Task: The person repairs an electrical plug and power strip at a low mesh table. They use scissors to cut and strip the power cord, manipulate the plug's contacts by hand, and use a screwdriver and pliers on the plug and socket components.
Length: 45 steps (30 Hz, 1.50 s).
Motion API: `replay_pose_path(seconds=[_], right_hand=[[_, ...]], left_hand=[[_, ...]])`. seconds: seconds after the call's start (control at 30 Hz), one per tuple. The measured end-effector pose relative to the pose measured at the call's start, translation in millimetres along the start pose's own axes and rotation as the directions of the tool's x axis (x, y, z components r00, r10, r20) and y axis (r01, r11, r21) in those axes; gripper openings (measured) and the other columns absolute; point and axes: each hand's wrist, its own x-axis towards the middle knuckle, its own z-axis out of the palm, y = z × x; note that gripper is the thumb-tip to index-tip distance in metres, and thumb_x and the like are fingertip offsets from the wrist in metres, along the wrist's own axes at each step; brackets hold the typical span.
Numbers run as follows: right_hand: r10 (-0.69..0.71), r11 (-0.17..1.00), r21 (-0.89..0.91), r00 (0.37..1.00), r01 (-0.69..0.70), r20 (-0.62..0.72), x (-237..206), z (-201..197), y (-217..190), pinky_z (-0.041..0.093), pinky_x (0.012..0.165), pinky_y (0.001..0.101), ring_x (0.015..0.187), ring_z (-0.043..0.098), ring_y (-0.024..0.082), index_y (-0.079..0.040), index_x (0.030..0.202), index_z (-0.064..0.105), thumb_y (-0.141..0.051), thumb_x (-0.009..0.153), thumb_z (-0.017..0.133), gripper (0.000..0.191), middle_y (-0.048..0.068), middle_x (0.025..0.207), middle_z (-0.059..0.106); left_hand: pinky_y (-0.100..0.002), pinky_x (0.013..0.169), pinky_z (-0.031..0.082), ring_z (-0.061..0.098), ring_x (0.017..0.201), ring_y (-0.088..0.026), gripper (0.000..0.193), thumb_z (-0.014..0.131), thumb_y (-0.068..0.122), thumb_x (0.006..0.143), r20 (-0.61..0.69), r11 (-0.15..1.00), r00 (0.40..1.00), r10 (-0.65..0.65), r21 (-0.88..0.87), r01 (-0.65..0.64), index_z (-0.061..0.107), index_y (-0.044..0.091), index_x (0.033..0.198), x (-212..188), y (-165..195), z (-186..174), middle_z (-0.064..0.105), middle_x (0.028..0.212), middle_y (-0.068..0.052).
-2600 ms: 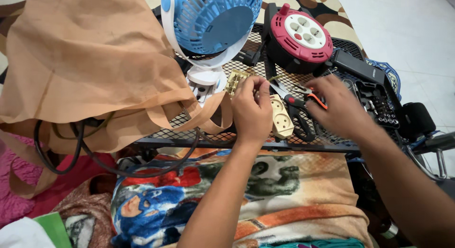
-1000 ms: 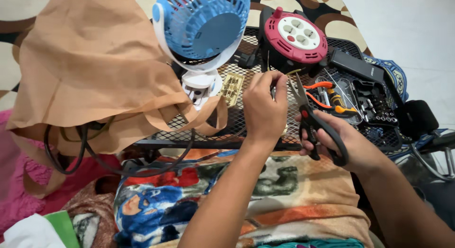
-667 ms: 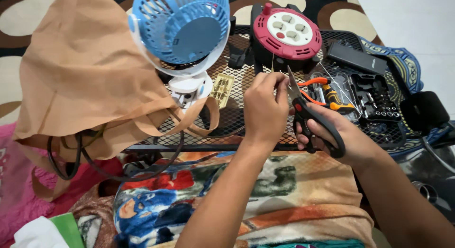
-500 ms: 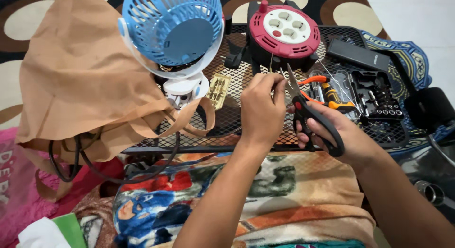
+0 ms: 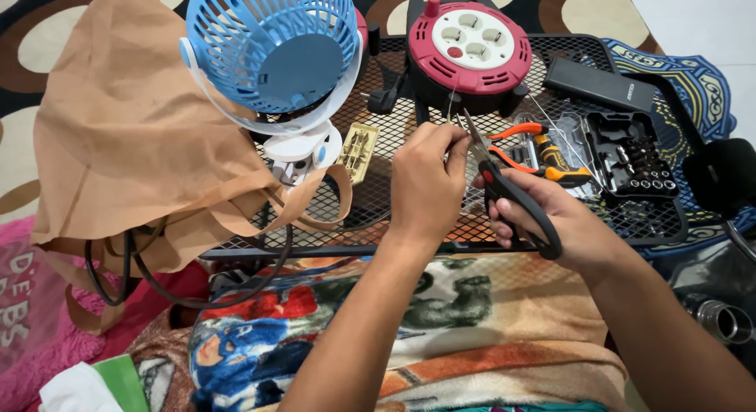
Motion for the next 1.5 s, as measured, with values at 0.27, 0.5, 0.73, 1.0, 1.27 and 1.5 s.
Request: replay_pose_path(seconds=[0.27, 0.5, 0.73, 1.0, 1.27, 1.5], right_hand=[[-0.019, 0.995, 0.102, 1.000, 0.017, 0.022, 0, 6, 3, 0.048, 0.060, 0.0269, 0.074, 0.058, 0.014, -0.001, 0.128, 0.055, -0.009, 0.099, 0.059, 0.031, 0.004, 0.091, 0.060], [-0.025, 0.996, 0.085, 0.999, 0.021, 0.041, -2, 16, 2, 0.049, 0.060, 0.0261, 0.074, 0.057, 0.013, -0.003, 0.127, 0.057, -0.011, 0.100, 0.057, 0.028, 0.004, 0.091, 0.060], [-0.083, 0.988, 0.136, 0.993, 0.070, 0.089, -3, 19, 1, 0.049, 0.064, 0.0266, 0.078, 0.057, 0.014, 0.000, 0.140, 0.052, -0.016, 0.101, 0.058, 0.042, 0.005, 0.094, 0.059], [-0.129, 0.982, 0.155, 0.986, 0.112, 0.106, -1, 18, 6, 0.051, 0.068, 0.0286, 0.080, 0.058, 0.016, 0.002, 0.141, 0.050, -0.017, 0.101, 0.057, 0.044, 0.007, 0.097, 0.060], [-0.083, 0.987, 0.146, 0.993, 0.070, 0.084, -2, 24, 4, 0.051, 0.068, 0.0277, 0.078, 0.057, 0.015, -0.001, 0.140, 0.052, -0.017, 0.102, 0.057, 0.042, 0.005, 0.094, 0.058], [-0.080, 0.993, 0.093, 0.995, 0.075, 0.052, 0, 28, 6, 0.048, 0.061, 0.0271, 0.074, 0.056, 0.014, -0.001, 0.138, 0.053, -0.016, 0.102, 0.056, 0.039, 0.004, 0.092, 0.058]], left_hand=[[-0.038, 0.062, 0.052, 0.073, 0.071, -0.030, 0.015, 0.068, 0.011, 0.096, -0.009, 0.988, 0.992, -0.123, -0.093, 0.122, 0.063, 0.001, 0.105, 1, 4, -2, 0.072, 0.084, -0.013], [-0.035, 0.070, 0.055, 0.073, 0.076, -0.027, 0.013, 0.071, 0.011, 0.096, -0.093, 0.996, 0.995, -0.017, -0.084, 0.009, 0.072, 0.000, 0.102, -1, -6, -3, 0.073, 0.089, -0.014], [-0.030, 0.061, 0.052, 0.066, 0.064, -0.015, 0.013, 0.073, 0.009, 0.093, -0.022, 0.964, 0.979, -0.202, -0.183, 0.195, 0.073, -0.001, 0.101, 0, -4, -7, 0.074, 0.079, -0.011], [-0.028, 0.063, 0.053, 0.069, 0.069, -0.012, 0.011, 0.071, 0.006, 0.094, -0.036, 0.974, 0.992, -0.120, -0.196, 0.111, 0.072, -0.001, 0.102, -1, -2, -9, 0.074, 0.086, -0.009], [-0.027, 0.062, 0.052, 0.068, 0.066, -0.010, 0.010, 0.071, 0.007, 0.093, -0.033, 0.962, 0.988, -0.151, -0.233, 0.139, 0.073, 0.000, 0.101, -3, -3, -11, 0.074, 0.082, -0.007], [-0.024, 0.062, 0.051, 0.066, 0.067, -0.004, 0.011, 0.070, 0.009, 0.093, 0.029, 0.902, 0.967, -0.251, -0.355, 0.245, 0.073, 0.000, 0.098, -4, -9, -15, 0.075, 0.078, -0.003]])
